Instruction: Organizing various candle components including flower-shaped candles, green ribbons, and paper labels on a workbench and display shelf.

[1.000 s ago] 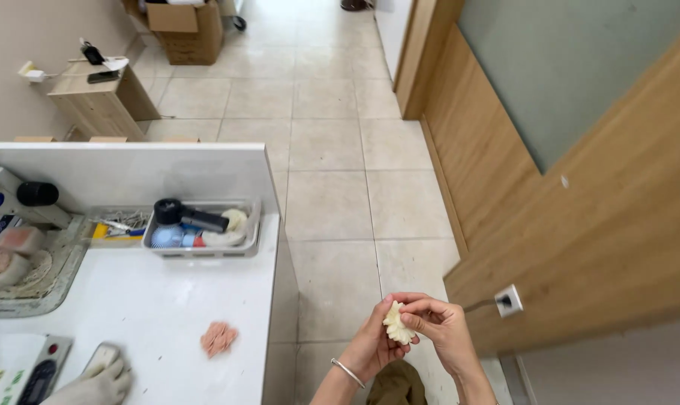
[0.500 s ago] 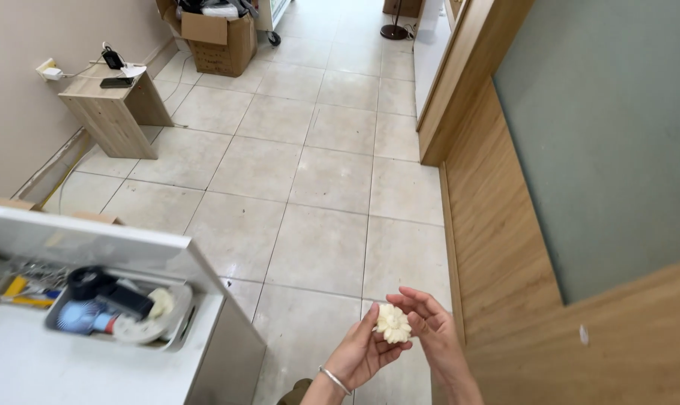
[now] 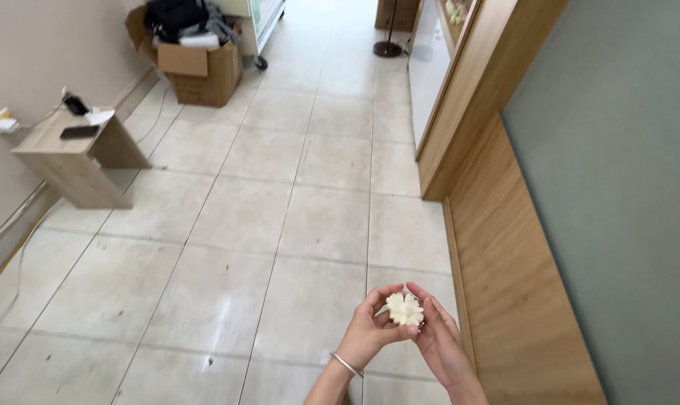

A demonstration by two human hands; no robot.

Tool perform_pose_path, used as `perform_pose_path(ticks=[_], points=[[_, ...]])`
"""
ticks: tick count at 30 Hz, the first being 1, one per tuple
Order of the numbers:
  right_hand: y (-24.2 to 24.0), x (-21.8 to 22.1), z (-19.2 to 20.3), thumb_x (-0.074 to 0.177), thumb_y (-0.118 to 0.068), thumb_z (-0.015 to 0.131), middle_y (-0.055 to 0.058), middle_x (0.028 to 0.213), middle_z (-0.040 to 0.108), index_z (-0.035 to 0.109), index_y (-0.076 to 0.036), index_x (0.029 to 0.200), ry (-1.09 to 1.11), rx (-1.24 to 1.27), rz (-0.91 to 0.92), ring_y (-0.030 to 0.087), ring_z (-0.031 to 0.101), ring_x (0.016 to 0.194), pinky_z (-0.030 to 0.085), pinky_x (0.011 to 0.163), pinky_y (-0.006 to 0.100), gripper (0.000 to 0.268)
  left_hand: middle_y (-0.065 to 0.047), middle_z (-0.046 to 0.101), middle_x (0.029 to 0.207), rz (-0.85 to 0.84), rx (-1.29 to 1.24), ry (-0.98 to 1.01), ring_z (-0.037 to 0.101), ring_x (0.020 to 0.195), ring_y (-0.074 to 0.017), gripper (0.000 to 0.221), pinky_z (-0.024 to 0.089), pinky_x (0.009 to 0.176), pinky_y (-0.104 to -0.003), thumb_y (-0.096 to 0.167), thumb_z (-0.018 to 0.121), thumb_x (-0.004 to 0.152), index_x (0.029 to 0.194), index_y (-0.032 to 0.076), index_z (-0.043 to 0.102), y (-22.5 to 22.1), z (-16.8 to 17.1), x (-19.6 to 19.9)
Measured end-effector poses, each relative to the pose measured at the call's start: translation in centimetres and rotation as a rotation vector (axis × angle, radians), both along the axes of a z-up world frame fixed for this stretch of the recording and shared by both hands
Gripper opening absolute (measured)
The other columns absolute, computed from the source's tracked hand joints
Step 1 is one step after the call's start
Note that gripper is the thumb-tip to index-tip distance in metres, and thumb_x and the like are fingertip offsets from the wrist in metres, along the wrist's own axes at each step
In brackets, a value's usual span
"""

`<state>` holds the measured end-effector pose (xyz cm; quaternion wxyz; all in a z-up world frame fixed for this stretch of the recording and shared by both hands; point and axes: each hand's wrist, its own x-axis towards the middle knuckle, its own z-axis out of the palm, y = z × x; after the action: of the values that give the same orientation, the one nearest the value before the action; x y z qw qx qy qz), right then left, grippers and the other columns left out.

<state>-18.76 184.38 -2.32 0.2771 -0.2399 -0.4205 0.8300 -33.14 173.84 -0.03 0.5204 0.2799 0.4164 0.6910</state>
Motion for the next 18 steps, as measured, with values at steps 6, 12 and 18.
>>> perform_pose_path(ticks=[6, 12, 18], points=[[12.0, -9.3, 2.1, 0.102, -0.046, 0.042, 0.008, 0.132, 0.063, 0.048, -0.003, 0.148, 0.001, -0.126, -0.099, 0.016, 0.062, 0.110, 0.051, 0.092, 0.034, 0.063, -0.007, 0.058, 0.132, 0.065, 0.032, -0.009, 0.065, 0.119, -0.0163, 0.071, 0.063, 0.097, -0.031, -0.002, 0.087, 0.071, 0.132, 0.004, 0.051, 12.6, 2.0, -7.9], [21.5, -15.7, 0.5, 0.105, -0.044, 0.043, 0.014, 0.133, 0.062, 0.050, 0.005, 0.145, 0.069, -0.338, -0.093, 0.020, 0.062, 0.111, 0.050, 0.095, 0.037, 0.064, -0.004, 0.070, 0.117, 0.197, -0.132, 0.148, 0.071, 0.108, -0.0178, 0.071, 0.064, 0.088, -0.030, 0.003, 0.087, 0.069, 0.131, 0.009, 0.054, 22.4, 2.0, -13.6], [35.5, -22.9, 0.5, 0.102, -0.038, 0.044, 0.018, 0.129, 0.064, 0.048, 0.006, 0.140, 0.056, -0.414, -0.005, 0.034, 0.065, 0.111, 0.052, 0.100, 0.047, 0.058, -0.004, 0.071, 0.116, 0.419, -0.179, 0.703, 0.065, 0.110, -0.0221, 0.069, 0.054, 0.089, -0.038, 0.018, 0.096, 0.064, 0.125, 0.012, 0.062, 35.5, 0.2, -20.2]])
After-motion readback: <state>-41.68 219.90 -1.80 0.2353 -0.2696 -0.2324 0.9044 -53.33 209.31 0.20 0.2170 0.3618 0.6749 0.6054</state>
